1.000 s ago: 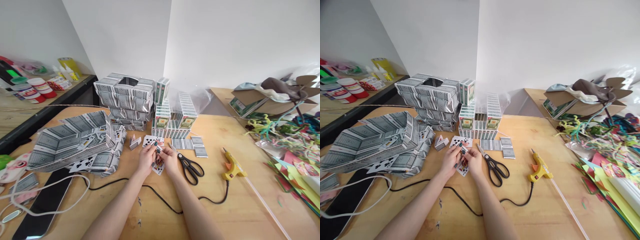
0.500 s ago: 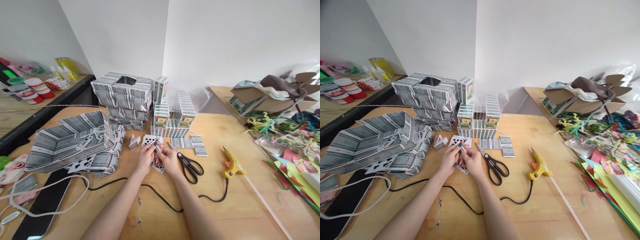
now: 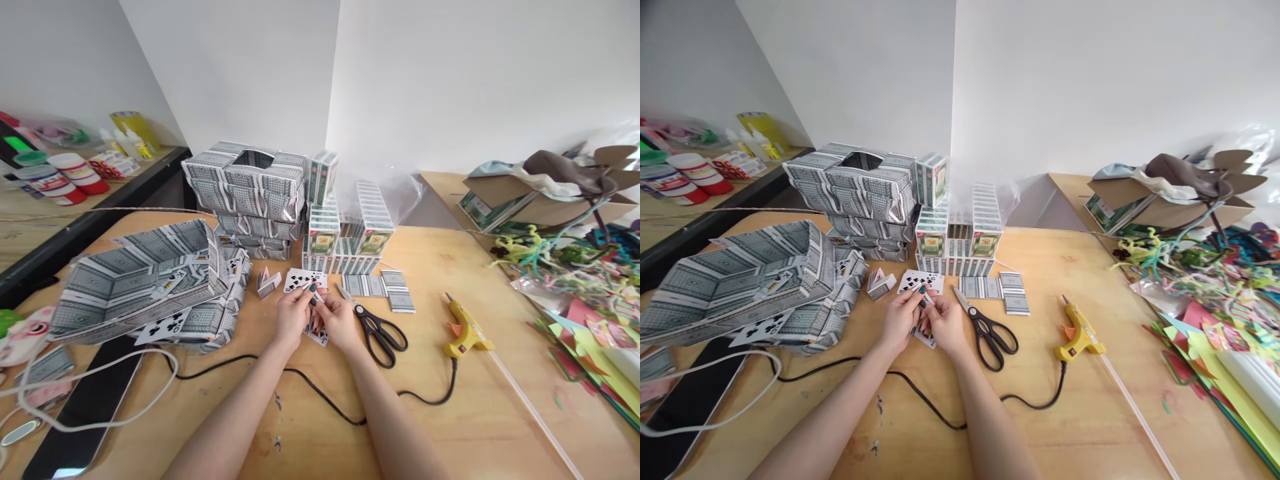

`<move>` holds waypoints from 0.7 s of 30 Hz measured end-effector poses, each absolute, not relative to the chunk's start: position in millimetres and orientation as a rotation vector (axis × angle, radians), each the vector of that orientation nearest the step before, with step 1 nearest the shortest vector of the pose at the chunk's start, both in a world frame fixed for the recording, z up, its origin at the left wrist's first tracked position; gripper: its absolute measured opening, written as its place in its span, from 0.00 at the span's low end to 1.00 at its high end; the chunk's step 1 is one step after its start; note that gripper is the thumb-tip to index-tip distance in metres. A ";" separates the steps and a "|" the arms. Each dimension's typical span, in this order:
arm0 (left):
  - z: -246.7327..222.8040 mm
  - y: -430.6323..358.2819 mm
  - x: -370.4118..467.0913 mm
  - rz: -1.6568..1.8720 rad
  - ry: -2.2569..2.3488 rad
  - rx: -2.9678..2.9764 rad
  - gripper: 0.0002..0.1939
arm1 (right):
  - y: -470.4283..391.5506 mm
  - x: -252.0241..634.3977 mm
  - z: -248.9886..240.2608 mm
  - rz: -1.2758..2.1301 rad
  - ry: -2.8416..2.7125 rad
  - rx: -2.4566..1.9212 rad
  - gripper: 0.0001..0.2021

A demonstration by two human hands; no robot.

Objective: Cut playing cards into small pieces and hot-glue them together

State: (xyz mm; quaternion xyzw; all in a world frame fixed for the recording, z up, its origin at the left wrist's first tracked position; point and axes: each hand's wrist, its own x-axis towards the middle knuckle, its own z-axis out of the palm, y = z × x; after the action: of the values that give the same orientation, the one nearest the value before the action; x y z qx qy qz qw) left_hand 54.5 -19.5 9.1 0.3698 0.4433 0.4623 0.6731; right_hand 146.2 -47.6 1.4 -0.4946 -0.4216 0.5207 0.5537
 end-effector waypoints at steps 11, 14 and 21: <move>11.4 -8.0 38.6 1.100 1.044 1.047 0.15 | -42.7 157.8 5.8 1.302 -0.706 -0.967 0.10; 11.3 -9.9 40.0 1.081 1.067 1.065 0.13 | -42.0 160.7 4.6 1.327 -0.650 -0.905 0.10; 14.0 -10.8 37.0 0.984 0.952 1.056 0.13 | -41.7 165.2 4.2 1.451 -0.632 -0.844 0.14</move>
State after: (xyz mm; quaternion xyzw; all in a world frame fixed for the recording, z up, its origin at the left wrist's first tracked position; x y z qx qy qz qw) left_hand 37.0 -10.8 14.0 0.4646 0.4187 0.4330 0.6491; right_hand 165.2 -41.7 4.2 -0.3675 -0.2755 0.6322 0.6240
